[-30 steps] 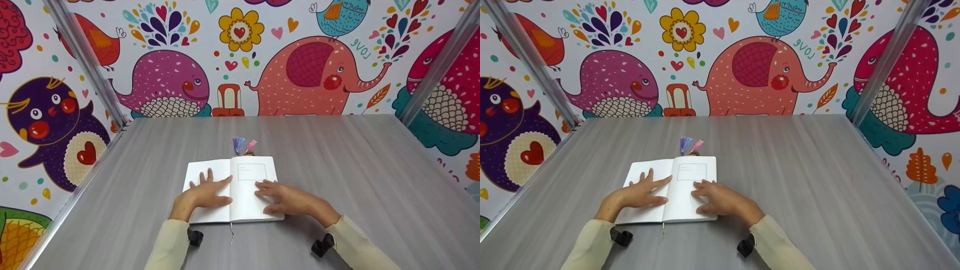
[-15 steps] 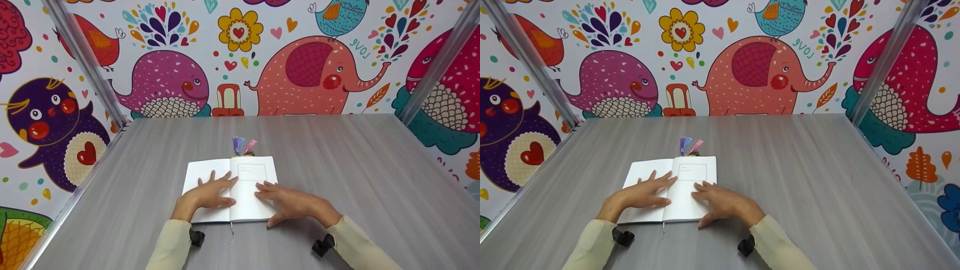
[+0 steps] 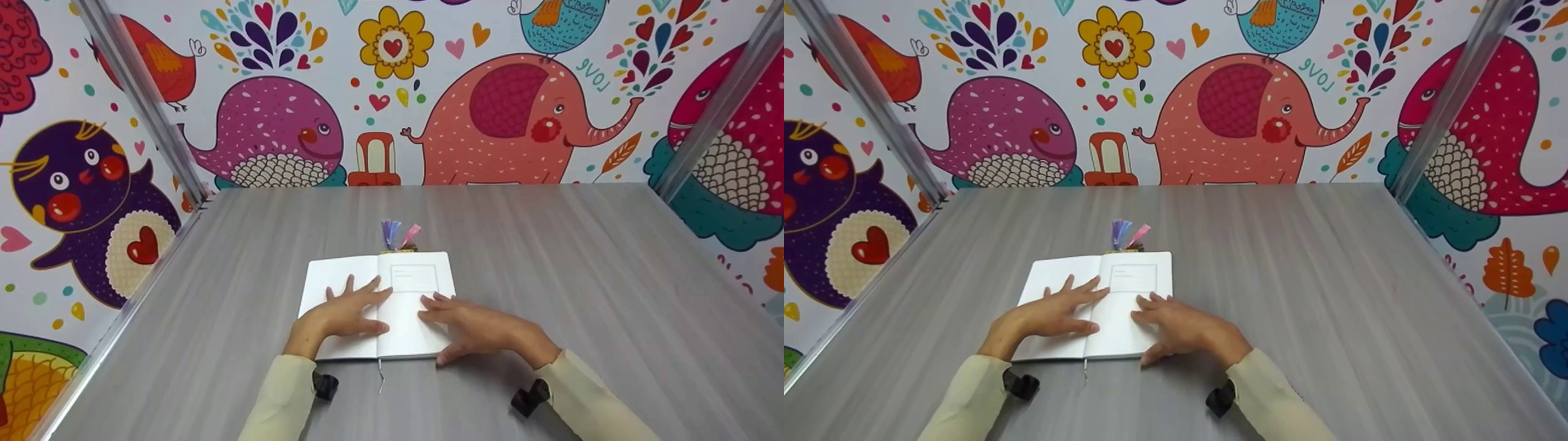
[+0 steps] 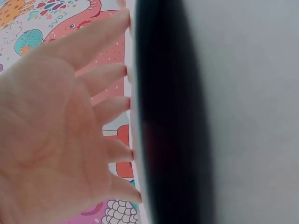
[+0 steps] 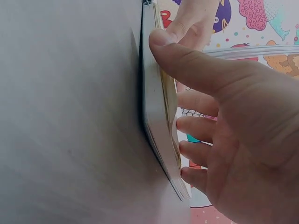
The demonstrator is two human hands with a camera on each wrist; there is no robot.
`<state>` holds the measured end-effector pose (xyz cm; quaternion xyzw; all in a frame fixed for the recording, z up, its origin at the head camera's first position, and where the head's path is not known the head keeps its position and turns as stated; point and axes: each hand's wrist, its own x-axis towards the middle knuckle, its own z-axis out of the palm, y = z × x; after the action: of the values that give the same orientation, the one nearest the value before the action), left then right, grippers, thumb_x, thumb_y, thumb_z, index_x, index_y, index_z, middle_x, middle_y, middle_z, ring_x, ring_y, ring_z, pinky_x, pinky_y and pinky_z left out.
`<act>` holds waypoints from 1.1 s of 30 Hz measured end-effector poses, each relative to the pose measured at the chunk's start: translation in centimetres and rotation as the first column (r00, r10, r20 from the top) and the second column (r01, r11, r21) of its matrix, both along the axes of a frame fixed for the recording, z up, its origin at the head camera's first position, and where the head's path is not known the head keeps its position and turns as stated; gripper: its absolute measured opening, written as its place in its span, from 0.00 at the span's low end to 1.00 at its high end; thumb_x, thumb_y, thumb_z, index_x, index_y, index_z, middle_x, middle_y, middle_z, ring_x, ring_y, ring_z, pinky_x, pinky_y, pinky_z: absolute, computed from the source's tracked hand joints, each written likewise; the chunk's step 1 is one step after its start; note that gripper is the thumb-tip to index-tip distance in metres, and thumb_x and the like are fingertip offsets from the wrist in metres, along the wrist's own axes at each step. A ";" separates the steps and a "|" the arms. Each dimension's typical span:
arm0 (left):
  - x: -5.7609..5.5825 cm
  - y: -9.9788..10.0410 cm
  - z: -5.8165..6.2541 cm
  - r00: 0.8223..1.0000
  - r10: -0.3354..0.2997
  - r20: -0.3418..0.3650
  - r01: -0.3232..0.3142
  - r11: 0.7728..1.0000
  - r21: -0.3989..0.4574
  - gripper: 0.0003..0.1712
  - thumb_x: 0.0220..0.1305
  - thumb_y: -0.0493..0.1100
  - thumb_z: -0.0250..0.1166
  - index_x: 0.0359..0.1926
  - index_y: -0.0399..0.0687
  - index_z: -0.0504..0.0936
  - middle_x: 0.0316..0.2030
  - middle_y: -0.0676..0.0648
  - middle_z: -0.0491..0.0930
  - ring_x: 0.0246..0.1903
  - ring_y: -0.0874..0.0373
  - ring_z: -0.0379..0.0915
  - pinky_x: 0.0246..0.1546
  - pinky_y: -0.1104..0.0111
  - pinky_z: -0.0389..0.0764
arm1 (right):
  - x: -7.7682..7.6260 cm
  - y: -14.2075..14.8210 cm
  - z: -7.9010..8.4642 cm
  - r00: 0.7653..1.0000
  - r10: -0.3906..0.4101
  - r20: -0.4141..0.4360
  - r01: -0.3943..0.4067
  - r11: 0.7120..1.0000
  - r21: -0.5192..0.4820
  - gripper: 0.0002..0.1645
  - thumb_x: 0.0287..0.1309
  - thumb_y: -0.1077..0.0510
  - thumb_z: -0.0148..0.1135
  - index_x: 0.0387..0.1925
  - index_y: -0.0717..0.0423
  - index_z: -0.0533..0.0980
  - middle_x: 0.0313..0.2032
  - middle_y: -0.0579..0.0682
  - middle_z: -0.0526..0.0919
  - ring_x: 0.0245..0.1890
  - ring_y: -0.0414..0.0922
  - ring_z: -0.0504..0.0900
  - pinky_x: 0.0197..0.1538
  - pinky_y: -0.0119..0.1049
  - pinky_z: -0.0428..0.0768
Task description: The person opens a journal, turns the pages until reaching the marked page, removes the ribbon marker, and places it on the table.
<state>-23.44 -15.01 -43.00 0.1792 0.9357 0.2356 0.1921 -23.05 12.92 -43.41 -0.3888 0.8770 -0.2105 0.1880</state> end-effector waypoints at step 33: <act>-0.5 -0.3 -0.3 0.999 -0.030 0.029 0.030 1.000 0.007 0.42 0.66 0.58 0.65 0.77 0.59 0.60 0.81 0.45 0.42 0.77 0.28 0.22 0.66 0.25 0.26 | -0.9 0.0 2.3 0.755 -0.391 0.527 0.636 0.635 -0.439 0.44 0.68 0.59 0.59 0.77 0.63 0.50 0.75 0.66 0.60 0.69 0.61 0.72 0.65 0.50 0.77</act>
<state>-23.92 -15.31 -43.33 0.1904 0.9291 0.2384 0.2088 -23.97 12.92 -41.15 -0.1059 0.7850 -0.5906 0.1544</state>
